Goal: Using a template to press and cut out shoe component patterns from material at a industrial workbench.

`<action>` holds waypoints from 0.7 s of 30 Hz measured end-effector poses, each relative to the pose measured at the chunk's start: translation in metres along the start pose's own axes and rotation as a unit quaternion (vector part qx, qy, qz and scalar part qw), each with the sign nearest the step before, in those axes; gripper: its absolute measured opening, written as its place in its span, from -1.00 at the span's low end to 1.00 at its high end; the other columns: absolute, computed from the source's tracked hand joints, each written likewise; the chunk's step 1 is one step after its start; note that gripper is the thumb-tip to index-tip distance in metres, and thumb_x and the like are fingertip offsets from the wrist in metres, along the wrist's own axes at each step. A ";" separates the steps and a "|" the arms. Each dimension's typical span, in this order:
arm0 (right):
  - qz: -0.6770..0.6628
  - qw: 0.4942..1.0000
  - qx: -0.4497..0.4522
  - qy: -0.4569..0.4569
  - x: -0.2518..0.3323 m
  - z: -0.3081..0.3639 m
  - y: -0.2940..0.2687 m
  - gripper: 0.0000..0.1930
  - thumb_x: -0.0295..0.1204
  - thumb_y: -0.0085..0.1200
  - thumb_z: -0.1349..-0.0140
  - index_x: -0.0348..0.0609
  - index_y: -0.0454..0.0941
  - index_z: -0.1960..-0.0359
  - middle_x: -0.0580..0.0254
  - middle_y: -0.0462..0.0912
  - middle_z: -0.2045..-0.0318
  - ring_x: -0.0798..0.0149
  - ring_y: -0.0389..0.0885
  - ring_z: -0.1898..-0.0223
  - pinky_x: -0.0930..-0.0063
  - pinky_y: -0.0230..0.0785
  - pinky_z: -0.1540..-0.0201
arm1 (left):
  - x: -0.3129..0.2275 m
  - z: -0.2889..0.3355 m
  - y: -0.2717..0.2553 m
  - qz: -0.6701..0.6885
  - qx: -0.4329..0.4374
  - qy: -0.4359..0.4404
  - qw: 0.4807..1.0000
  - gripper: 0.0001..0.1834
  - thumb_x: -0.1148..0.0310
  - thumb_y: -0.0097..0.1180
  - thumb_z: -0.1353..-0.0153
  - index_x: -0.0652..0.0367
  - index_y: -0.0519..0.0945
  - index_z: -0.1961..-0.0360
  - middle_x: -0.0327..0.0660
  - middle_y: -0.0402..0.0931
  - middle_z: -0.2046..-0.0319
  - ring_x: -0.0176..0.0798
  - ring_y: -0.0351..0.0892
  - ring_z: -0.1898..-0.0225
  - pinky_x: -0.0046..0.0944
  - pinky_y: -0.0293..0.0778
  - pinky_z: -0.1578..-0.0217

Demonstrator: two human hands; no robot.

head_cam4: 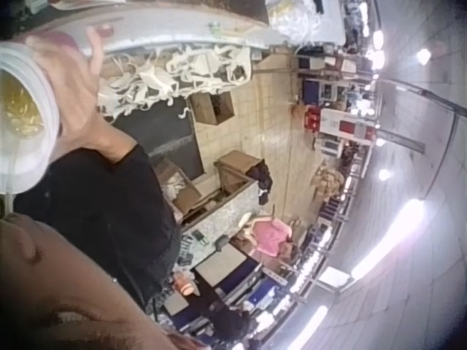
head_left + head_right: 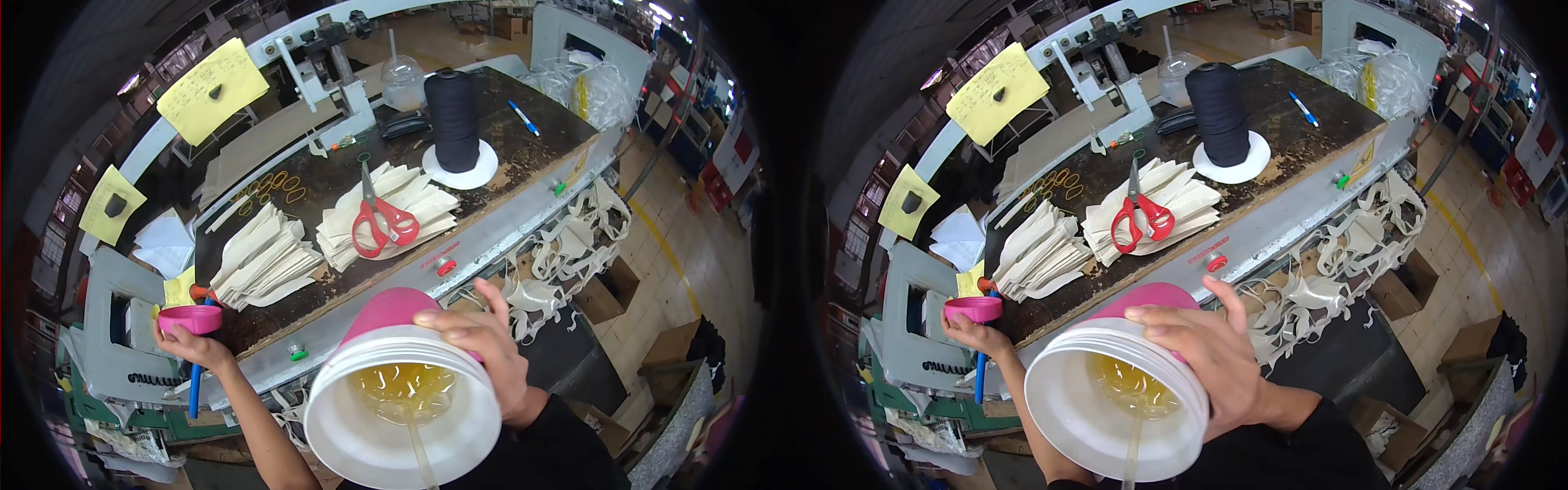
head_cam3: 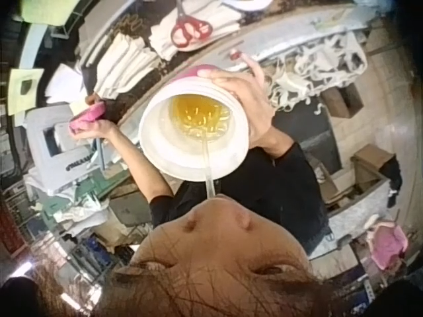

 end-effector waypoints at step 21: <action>-0.117 0.976 0.179 0.046 -0.024 0.081 0.085 0.31 0.11 0.71 0.37 -0.33 0.30 -0.43 -0.04 0.63 -0.24 -0.02 0.68 -0.21 -0.18 0.11 -0.49 | -0.308 0.055 0.016 -0.026 0.726 0.152 0.670 -0.24 0.00 0.66 0.19 0.03 0.79 -0.11 0.11 0.58 -0.17 0.19 0.61 -0.16 0.11 0.51 -0.21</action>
Point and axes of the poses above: each hand's wrist, its own z-axis away from the middle knuckle, its own y-axis out of the palm, x = y × z, the point moved 1 cm from there along -z, towards the middle knuckle
